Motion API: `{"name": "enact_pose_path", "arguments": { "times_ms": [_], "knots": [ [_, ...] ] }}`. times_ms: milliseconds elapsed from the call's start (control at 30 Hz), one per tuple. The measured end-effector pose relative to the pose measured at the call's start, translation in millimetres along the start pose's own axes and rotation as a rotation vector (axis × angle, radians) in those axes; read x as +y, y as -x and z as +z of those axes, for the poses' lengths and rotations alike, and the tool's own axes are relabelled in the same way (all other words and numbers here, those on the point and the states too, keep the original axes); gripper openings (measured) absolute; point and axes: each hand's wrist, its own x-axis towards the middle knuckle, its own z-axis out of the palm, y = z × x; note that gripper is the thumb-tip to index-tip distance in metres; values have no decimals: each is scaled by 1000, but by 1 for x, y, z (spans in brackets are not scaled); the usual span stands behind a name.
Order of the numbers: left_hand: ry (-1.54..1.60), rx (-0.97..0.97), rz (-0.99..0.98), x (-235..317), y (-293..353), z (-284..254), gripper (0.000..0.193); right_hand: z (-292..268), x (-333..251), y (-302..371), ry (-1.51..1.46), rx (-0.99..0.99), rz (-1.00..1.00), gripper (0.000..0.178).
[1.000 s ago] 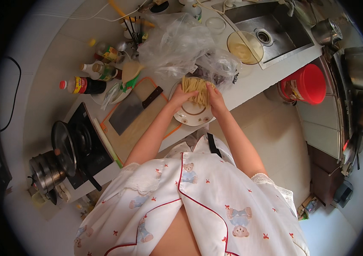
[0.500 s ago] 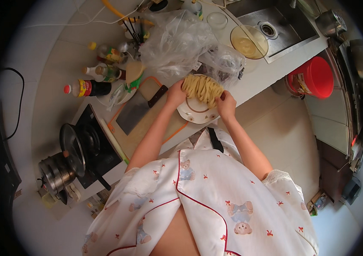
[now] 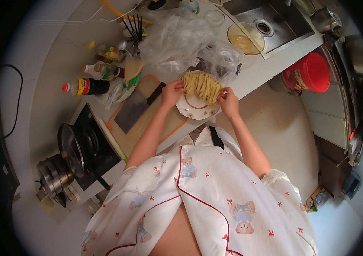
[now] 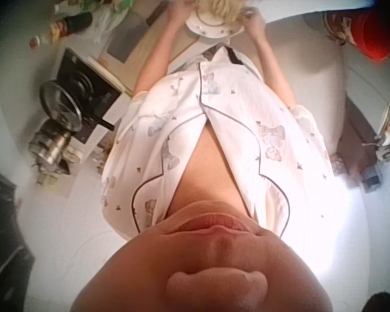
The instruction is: The person slices tofu and a green onion on a cutting board using a cleaver, then washes a plate and transfers the sliced tofu onto it. The person then removes grapes from a plastic bag and places them into a bowl.
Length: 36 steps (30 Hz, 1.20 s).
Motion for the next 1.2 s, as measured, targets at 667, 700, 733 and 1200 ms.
{"name": "enact_pose_path", "arguments": {
  "times_ms": [667,700,733,1200],
  "knots": [
    [123,539,-424,-141,214,-122,25,106,-149,25,506,-717,-992,39],
    [-90,648,-444,-145,220,-137,27,121,-149,18,628,-584,-1150,44],
    [-260,759,-444,-149,221,-151,30,136,-143,5,770,-524,-1228,54],
    [-613,964,-732,-194,205,-208,32,213,-114,-58,1139,-372,-1460,38]
  ]
}}
